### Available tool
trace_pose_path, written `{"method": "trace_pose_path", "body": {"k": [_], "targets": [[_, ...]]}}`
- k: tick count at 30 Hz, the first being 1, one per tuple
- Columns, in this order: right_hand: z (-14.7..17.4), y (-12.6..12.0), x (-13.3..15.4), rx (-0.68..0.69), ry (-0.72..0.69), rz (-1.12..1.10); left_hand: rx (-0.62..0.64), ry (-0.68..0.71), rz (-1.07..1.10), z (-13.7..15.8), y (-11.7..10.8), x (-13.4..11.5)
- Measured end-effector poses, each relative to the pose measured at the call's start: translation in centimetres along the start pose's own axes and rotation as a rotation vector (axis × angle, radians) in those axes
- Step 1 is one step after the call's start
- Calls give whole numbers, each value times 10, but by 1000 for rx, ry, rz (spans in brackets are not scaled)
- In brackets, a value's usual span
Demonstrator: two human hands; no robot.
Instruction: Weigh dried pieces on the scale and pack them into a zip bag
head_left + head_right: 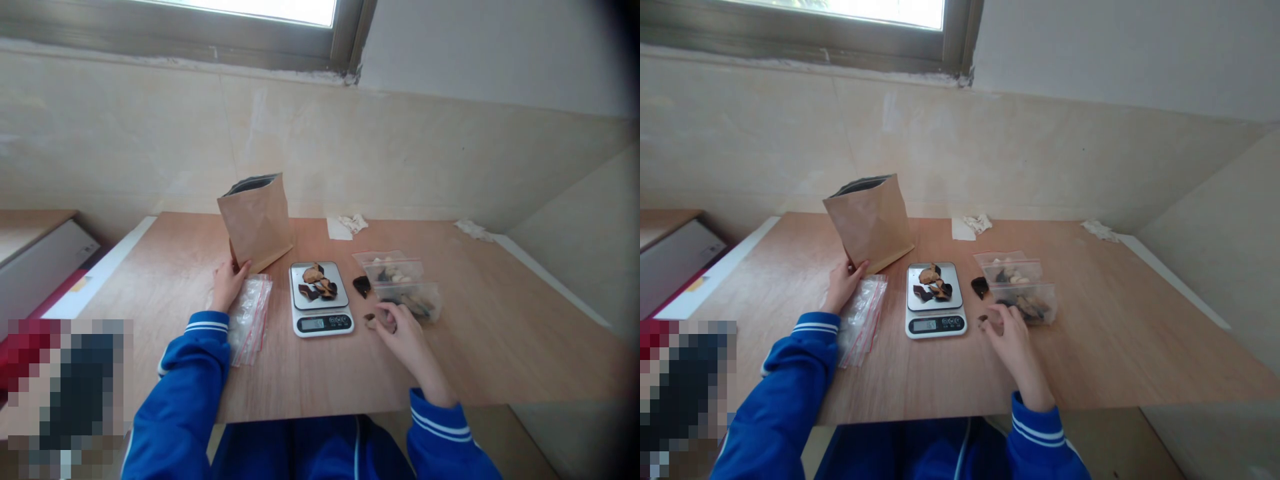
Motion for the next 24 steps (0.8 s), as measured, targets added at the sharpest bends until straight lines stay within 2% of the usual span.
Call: {"method": "trace_pose_path", "body": {"k": [3,6,12,17,20,24], "targets": [[-16,-11,21,-6,-24,5,4,-6,-4,0,0,1],[-36,-10,32,-2,-12,61,6,1,-6,0,0,0],[-63,15,27,76,25,275,-3,3,17,2,-1,-1],[-68,18,22,122,34,343,0,10,30,1,-1,-1],[-69,14,26,109,8,323,0,-1,14,1,0,-1],[-73,9,43,47,-89,121,5,-1,12,1,0,0]]}}
Point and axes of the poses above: each hand's wrist, its own z-axis away from the middle knuckle, its own y-axis out of the palm, x = y × z, the point moved 6 cm from there along -z, towards the middle knuckle, and after that the axes turned 15 degrees about x, right-handed, at the moved point
